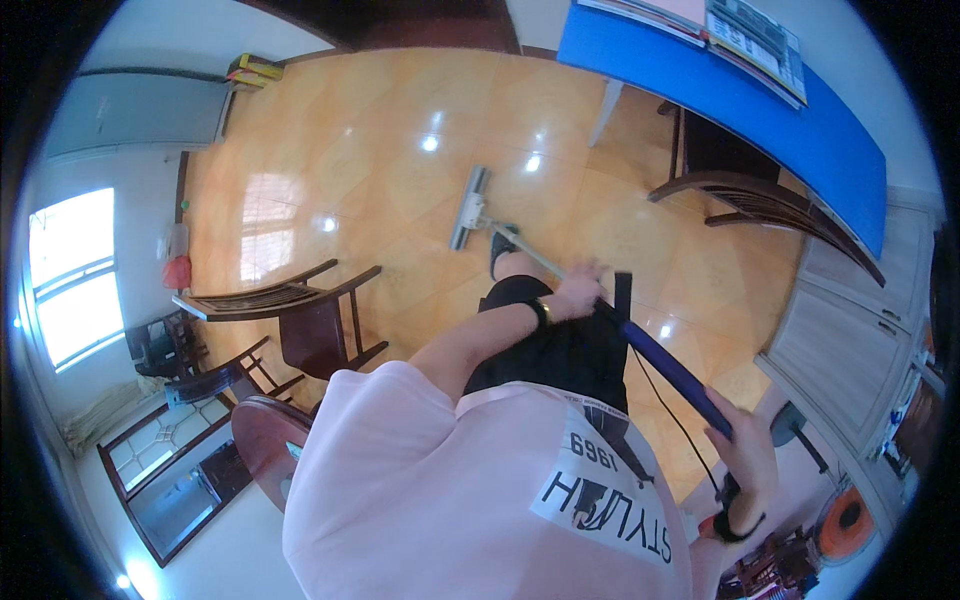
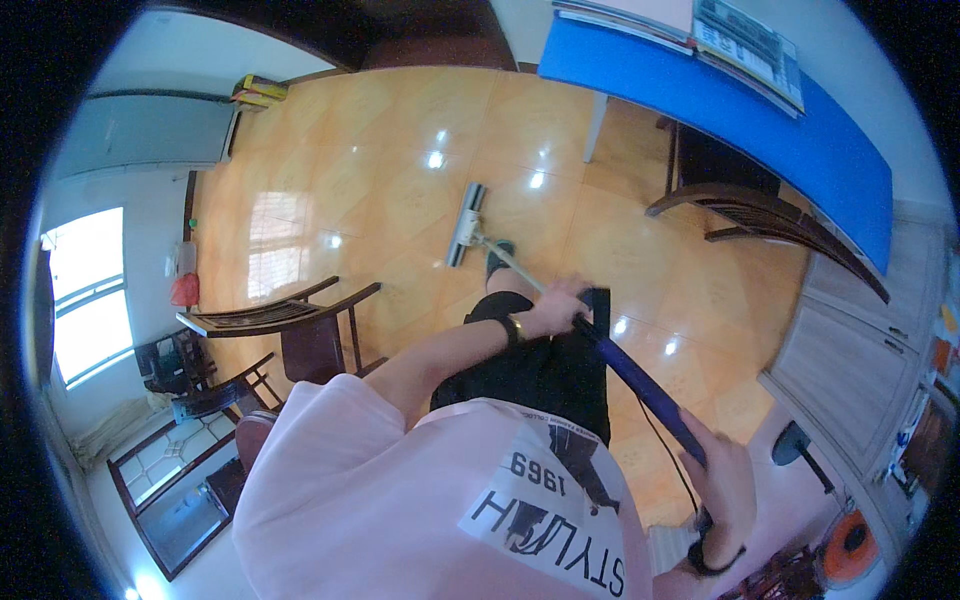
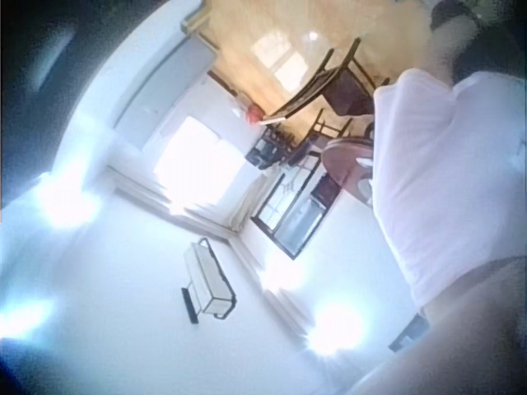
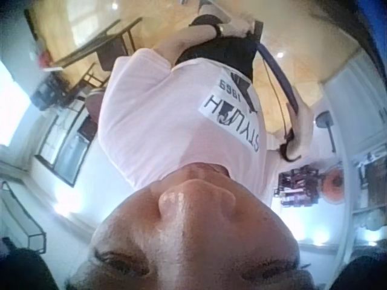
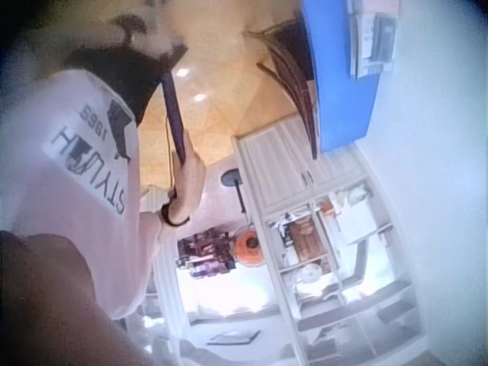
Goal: The person mops a tiled floor in a living room using a flat mop. They move the mop back and forth across the floor, navigating around furniture including a dining table, chairs, a sofa, and a fan.
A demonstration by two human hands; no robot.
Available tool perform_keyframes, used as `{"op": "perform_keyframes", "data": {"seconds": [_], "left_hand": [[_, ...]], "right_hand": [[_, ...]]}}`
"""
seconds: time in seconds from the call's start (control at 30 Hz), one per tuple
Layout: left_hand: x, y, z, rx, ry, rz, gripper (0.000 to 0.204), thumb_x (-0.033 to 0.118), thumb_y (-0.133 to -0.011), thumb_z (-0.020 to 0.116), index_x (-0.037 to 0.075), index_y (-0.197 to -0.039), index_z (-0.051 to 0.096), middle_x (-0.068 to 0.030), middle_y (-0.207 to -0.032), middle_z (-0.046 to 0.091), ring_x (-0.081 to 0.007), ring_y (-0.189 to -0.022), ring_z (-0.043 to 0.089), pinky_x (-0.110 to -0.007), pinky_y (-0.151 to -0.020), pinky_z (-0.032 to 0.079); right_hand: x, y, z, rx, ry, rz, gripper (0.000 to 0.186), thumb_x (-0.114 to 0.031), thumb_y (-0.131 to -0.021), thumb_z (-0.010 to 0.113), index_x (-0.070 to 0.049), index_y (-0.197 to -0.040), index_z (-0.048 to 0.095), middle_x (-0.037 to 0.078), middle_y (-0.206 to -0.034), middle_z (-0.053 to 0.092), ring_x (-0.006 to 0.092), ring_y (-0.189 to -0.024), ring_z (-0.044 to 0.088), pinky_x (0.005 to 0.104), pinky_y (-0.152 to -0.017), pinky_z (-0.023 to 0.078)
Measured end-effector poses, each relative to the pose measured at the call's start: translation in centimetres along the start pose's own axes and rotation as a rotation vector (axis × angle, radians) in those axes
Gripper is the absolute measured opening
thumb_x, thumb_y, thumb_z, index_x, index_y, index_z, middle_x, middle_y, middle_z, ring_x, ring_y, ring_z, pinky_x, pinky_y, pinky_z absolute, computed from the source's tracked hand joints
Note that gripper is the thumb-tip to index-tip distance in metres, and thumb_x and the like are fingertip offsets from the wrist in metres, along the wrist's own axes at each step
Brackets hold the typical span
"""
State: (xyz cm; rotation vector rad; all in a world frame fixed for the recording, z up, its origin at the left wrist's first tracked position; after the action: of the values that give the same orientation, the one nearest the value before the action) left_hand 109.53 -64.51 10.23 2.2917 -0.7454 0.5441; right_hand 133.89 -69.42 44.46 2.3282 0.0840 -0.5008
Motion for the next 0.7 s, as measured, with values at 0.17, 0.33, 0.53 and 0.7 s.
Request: {"op": "perform_keyframes", "data": {"seconds": [0.17, 0.33, 0.53, 0.7], "left_hand": [[9.0, -5.7, 1.2, 0.011, 0.177, 0.532, 0.019, 0.017, -0.067, 0.072, 0.007, -0.084, 0.07, -0.0135, -0.126, 0.056, -0.035, -0.125, 0.042, -0.044, -0.1, 0.04], [10.4, -6.5, -1.3, -0.476, 0.288, 0.545, 0.018, 0.026, -0.073, 0.071, 0.011, -0.084, 0.069, -0.0136, -0.07, 0.066, -0.0337, -0.068, 0.063, -0.043, -0.062, 0.05], [6.4, -6.9, -4.3, -0.495, 0.192, 0.445, 0.019, 0.025, -0.073, 0.069, 0.007, -0.079, 0.068, -0.0162, -0.074, 0.066, -0.0354, -0.074, 0.064, -0.045, -0.065, 0.051], [-3.2, -7.3, -11.0, -0.431, 0.137, 0.344, 0.022, 0.029, -0.073, 0.07, 0.007, -0.078, 0.069, -0.0169, -0.079, 0.067, -0.0366, -0.078, 0.065, -0.046, -0.068, 0.052]], "right_hand": [[4.0, 7.7, -2.3, -0.028, -0.107, 0.368, 0.055, -0.004, -0.071, 0.073, -0.001, -0.124, 0.058, 0.024, -0.091, 0.067, 0.0374, -0.083, 0.067, 0.0405, -0.072, 0.052], [2.6, 8.3, -3.6, 0.069, -0.195, 0.436, 0.052, 0.002, -0.065, 0.073, 0.006, -0.116, 0.061, 0.022, -0.086, 0.069, 0.0264, -0.076, 0.07, 0.0311, -0.073, 0.052], [0.9, 4.7, -6.4, 0.072, -0.314, 0.387, 0.055, 0.005, -0.063, 0.073, 0.005, -0.116, 0.062, 0.02, -0.09, 0.07, 0.0196, -0.079, 0.068, 0.0284, -0.075, 0.052], [0.0, -4.2, -5.4, 0.015, -0.408, 0.211, 0.055, -0.003, -0.07, 0.074, 0.0, -0.122, 0.059, 0.023, -0.097, 0.068, 0.0268, -0.087, 0.071, 0.033, -0.077, 0.053]]}}
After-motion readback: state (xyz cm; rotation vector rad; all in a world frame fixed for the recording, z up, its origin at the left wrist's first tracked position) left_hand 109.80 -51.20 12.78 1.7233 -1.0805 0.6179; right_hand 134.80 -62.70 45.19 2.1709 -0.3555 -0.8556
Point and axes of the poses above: each hand's wrist, its own y-axis away from the middle knuckle, its own z-axis out of the palm, x = y × z, the point moved 3 cm from there along -y, towards the middle knuckle
